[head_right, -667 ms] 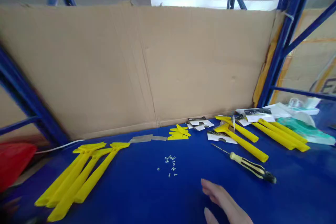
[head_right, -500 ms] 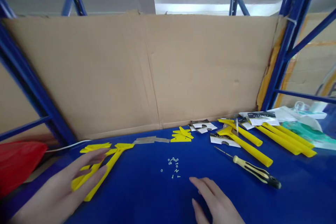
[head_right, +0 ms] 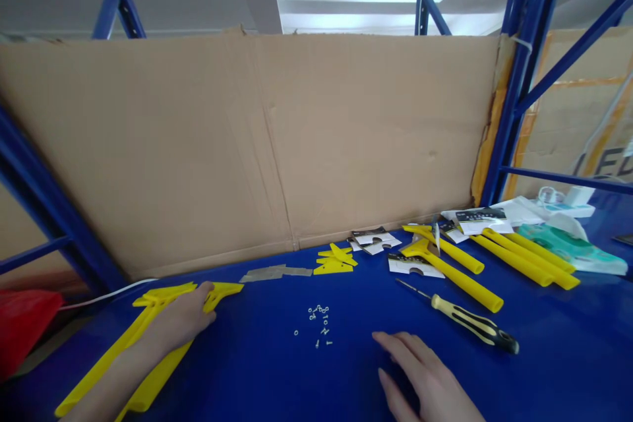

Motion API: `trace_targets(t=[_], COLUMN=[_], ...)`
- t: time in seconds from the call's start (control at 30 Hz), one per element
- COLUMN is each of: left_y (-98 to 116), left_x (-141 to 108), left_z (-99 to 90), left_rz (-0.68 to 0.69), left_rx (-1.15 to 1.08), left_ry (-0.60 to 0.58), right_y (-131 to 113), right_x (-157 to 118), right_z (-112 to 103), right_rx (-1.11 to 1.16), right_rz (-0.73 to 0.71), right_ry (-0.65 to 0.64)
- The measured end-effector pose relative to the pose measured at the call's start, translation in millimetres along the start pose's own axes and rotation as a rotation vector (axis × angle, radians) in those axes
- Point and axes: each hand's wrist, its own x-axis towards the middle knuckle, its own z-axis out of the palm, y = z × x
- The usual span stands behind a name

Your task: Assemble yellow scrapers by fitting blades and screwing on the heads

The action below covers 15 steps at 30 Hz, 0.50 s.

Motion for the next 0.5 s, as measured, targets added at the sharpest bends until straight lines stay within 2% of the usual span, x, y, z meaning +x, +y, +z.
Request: trace_targets(t=[0.1,0.2,0.33,0.4,0.5], left_y=[-2.8,9.0,43.6,64.2,90.7], left_x=[1.4,-2.8,-21.2,-33.4,-49.4], left_z=[-5.8,-19.0,-31.4,-31.7,-26.0], left_rz=[0.017,-0.015,-0.091,-0.09,-0.016], left_rx=[-0.164,-0.435,-1.096,-1.262,-1.458], left_ry=[0.067,0.137,0.013,-0.094,-0.246], right_y=[0.3,-2.9,-15.2,-23.8,-37.4], right_x=[23.8,57.8,110.2,137.1,173.4], right_z=[-4.0,0.4,20.9,36.7,62.1], right_rx=[0.02,0.037,0.026,0.021,0.029], right_rz=[0.099,0.09,-0.003,-0.039,-0.034], right_ry=[-0.071,-0.139,-0.26,-0.305,-0.318])
